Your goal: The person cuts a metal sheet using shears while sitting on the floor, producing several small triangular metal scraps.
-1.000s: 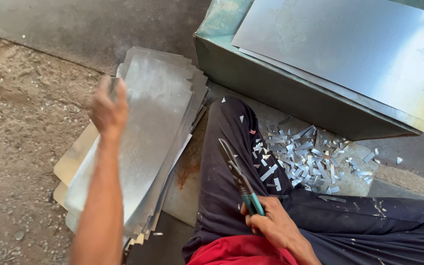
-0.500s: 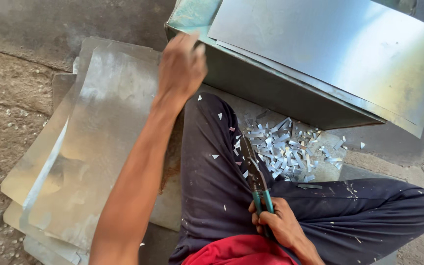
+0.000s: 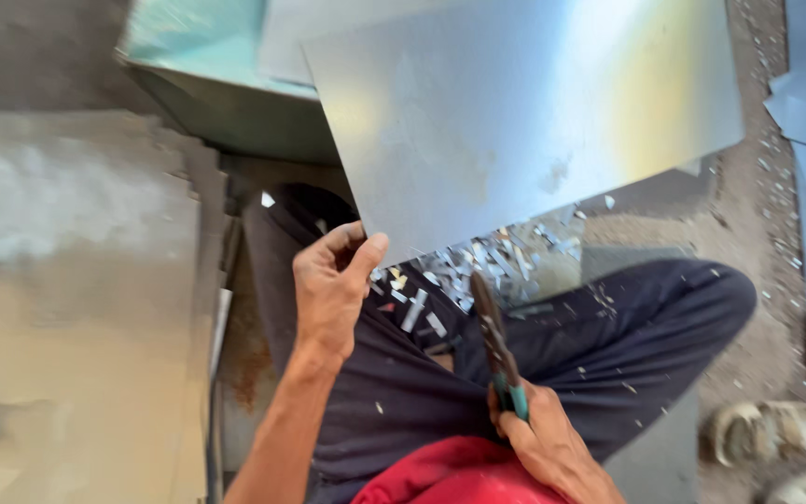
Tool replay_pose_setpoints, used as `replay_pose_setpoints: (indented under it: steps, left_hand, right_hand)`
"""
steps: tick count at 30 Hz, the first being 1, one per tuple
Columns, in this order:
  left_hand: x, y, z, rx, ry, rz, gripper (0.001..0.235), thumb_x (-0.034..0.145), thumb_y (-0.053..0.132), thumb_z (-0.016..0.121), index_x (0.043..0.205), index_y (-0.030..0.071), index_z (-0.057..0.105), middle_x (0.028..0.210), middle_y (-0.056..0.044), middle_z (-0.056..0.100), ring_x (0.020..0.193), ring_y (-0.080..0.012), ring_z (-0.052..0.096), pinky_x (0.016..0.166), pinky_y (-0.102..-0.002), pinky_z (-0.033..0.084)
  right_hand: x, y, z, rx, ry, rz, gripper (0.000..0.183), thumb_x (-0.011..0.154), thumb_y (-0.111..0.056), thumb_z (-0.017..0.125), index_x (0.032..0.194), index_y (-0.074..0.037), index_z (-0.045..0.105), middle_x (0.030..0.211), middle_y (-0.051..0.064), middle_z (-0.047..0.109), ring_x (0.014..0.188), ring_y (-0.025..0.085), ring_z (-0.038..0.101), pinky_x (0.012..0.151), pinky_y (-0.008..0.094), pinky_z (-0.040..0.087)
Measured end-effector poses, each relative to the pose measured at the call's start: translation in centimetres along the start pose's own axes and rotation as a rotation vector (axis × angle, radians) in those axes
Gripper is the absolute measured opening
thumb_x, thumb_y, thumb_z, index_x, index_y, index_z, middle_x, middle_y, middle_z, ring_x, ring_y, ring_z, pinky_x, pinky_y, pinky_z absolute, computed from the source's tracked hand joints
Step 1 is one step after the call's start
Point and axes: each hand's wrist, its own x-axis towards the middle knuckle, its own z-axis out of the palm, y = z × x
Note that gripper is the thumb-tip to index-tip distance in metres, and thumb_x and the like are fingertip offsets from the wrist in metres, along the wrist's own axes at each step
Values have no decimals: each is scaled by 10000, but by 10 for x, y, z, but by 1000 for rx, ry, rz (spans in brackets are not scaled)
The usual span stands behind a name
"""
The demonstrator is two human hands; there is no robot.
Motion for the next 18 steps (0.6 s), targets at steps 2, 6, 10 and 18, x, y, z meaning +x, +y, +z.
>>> replay_pose_setpoints:
  steps: [2, 6, 10, 18]
  left_hand:
    - [-9, -20, 4, -124, 29, -25, 350, 912, 137, 724, 1230, -8, 717, 820, 40, 697, 591, -18, 536, 521, -184, 474]
    - [-18, -33, 1, -110, -73, -4, 503, 915, 103, 725, 1394, 6, 607, 953, -75, 769, 799, -84, 722, 654, -196, 550]
    - [-15, -38, 3, -212, -109, 9, 511, 931, 34, 703, 1418, -42, 569, 1047, -148, 779, 899, -157, 763, 810, -273, 630]
    - [-20, -37, 6, -160, -69, 68, 495, 920, -1, 713, 1391, -81, 584, 988, -165, 783, 874, -164, 765, 839, -290, 642]
  right_hand:
    - [-3, -11, -4, 89, -104, 78, 446, 666, -46, 506, 1094, -38, 631, 847, 70, 679, 783, 164, 657, 696, 289, 548]
    - [-2, -34, 1, 180, -214, 119, 523, 651, -64, 504, 1162, -34, 613, 895, 88, 660, 735, 197, 592, 620, 321, 505]
    - [12, -52, 17, 114, -183, 8, 463, 653, -113, 503, 1097, -17, 594, 856, 80, 635, 753, 182, 593, 640, 311, 510]
    - [11, -66, 21, -4, -144, -69, 358, 673, -106, 479, 1016, -26, 543, 777, 101, 575, 684, 233, 543, 644, 365, 494]
